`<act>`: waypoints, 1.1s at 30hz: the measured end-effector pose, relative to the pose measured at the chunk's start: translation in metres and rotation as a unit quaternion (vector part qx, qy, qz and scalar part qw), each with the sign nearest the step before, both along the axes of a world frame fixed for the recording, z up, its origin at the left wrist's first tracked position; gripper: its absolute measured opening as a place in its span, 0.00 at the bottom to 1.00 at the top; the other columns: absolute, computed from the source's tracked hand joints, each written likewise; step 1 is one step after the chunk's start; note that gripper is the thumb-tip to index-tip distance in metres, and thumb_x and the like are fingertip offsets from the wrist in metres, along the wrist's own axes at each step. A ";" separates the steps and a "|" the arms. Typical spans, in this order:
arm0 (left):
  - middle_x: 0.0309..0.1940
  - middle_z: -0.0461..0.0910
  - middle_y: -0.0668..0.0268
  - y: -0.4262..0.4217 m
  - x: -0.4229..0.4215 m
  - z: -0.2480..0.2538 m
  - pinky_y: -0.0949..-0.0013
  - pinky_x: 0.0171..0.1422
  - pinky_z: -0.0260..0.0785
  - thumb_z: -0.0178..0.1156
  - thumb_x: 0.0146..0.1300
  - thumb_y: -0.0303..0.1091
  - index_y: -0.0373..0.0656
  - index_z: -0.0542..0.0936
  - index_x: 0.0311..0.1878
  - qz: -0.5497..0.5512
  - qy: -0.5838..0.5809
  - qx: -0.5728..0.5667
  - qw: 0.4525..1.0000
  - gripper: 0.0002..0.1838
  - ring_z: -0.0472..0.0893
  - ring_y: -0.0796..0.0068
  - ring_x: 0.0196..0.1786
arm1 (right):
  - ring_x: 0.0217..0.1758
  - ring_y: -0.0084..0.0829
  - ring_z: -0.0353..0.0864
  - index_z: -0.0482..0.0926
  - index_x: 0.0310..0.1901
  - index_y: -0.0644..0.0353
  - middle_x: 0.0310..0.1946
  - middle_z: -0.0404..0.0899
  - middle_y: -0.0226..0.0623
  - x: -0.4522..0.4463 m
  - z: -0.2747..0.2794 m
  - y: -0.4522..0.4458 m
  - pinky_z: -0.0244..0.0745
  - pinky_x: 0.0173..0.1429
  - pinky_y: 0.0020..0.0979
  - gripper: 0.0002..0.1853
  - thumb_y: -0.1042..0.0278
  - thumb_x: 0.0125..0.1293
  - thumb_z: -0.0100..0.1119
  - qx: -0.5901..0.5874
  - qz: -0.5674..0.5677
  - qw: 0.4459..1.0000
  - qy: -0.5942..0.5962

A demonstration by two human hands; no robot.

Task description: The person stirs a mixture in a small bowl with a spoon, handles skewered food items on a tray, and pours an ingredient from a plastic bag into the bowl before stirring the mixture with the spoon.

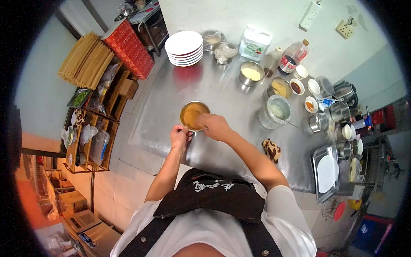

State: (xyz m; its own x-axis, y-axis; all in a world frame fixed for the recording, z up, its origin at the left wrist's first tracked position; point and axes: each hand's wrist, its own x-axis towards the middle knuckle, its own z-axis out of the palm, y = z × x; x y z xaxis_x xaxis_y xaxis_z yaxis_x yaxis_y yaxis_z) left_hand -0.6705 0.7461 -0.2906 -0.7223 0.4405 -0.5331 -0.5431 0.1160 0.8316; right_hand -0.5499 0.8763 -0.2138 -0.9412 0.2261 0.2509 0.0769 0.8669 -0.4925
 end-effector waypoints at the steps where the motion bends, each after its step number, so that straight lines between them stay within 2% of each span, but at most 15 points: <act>1: 0.23 0.74 0.65 0.000 0.000 0.000 0.74 0.22 0.67 0.55 0.63 0.23 0.45 0.65 0.31 -0.003 0.000 0.002 1.000 0.09 0.75 0.76 0.22 | 0.38 0.41 0.77 0.74 0.36 0.57 0.32 0.76 0.37 0.002 0.005 0.002 0.73 0.38 0.41 0.06 0.67 0.64 0.49 -0.021 -0.015 1.000 0.006; 4: 0.24 0.74 0.66 -0.002 0.000 -0.003 0.74 0.23 0.69 0.55 0.62 0.25 0.46 0.66 0.31 -0.006 0.000 0.008 1.000 0.08 0.76 0.76 0.23 | 0.38 0.40 0.77 0.75 0.35 0.56 0.33 0.76 0.36 0.017 0.019 -0.002 0.73 0.39 0.41 0.06 0.67 0.63 0.49 -0.029 -0.019 0.998 -0.046; 7: 0.23 0.74 0.66 0.000 0.000 -0.004 0.74 0.22 0.68 0.55 0.63 0.24 0.46 0.65 0.31 -0.005 0.001 0.011 1.000 0.09 0.75 0.76 0.23 | 0.39 0.39 0.77 0.75 0.35 0.56 0.34 0.77 0.35 0.020 0.026 -0.013 0.73 0.40 0.41 0.05 0.67 0.63 0.49 -0.080 0.015 0.995 -0.048; 9: 0.23 0.73 0.65 0.000 -0.001 -0.003 0.74 0.20 0.65 0.55 0.63 0.24 0.45 0.64 0.30 -0.003 0.000 0.019 1.000 0.10 0.74 0.76 0.21 | 0.39 0.39 0.77 0.75 0.35 0.56 0.35 0.77 0.35 0.011 0.021 -0.016 0.73 0.40 0.41 0.05 0.67 0.63 0.49 -0.043 0.023 0.999 -0.024; 13: 0.23 0.74 0.67 -0.003 -0.002 -0.001 0.74 0.23 0.68 0.55 0.62 0.25 0.46 0.66 0.30 -0.018 0.013 0.002 1.000 0.09 0.76 0.77 0.23 | 0.38 0.40 0.77 0.74 0.35 0.57 0.34 0.77 0.35 -0.003 0.018 -0.005 0.73 0.39 0.40 0.05 0.68 0.63 0.49 -0.006 0.021 0.999 0.047; 19: 0.23 0.73 0.68 -0.002 0.000 -0.001 0.74 0.22 0.68 0.56 0.62 0.25 0.47 0.66 0.29 -0.006 0.004 0.008 1.000 0.10 0.75 0.77 0.22 | 0.36 0.42 0.77 0.74 0.35 0.56 0.33 0.77 0.36 0.018 0.024 0.003 0.73 0.39 0.41 0.05 0.67 0.63 0.49 -0.019 0.001 0.996 -0.091; 22: 0.23 0.73 0.68 -0.003 0.000 0.000 0.74 0.22 0.68 0.56 0.62 0.25 0.47 0.65 0.29 -0.008 0.013 0.012 1.000 0.10 0.75 0.77 0.22 | 0.36 0.42 0.77 0.75 0.37 0.56 0.32 0.77 0.37 0.017 0.024 -0.009 0.73 0.39 0.42 0.07 0.65 0.64 0.49 -0.044 0.048 0.997 -0.050; 28: 0.24 0.73 0.67 -0.003 -0.001 0.001 0.74 0.22 0.68 0.55 0.63 0.25 0.46 0.65 0.30 -0.017 0.021 0.002 1.000 0.10 0.75 0.77 0.22 | 0.38 0.41 0.78 0.77 0.39 0.54 0.34 0.78 0.36 -0.001 0.018 -0.003 0.73 0.39 0.42 0.09 0.62 0.66 0.49 -0.050 -0.009 0.999 -0.014; 33: 0.25 0.73 0.66 -0.003 0.002 0.006 0.73 0.22 0.68 0.56 0.63 0.25 0.46 0.65 0.30 -0.004 0.008 0.010 1.000 0.09 0.75 0.77 0.22 | 0.38 0.41 0.78 0.77 0.39 0.54 0.35 0.78 0.35 0.017 0.028 -0.003 0.73 0.39 0.41 0.08 0.63 0.66 0.49 -0.052 -0.003 0.995 -0.081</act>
State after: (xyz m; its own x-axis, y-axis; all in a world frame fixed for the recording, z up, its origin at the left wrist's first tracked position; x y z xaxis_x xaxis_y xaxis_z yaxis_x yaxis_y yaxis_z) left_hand -0.6685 0.7431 -0.2843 -0.7271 0.4573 -0.5121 -0.5286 0.1030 0.8426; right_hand -0.5325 0.8729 -0.1856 -0.9660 0.2488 0.0704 0.1679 0.8106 -0.5610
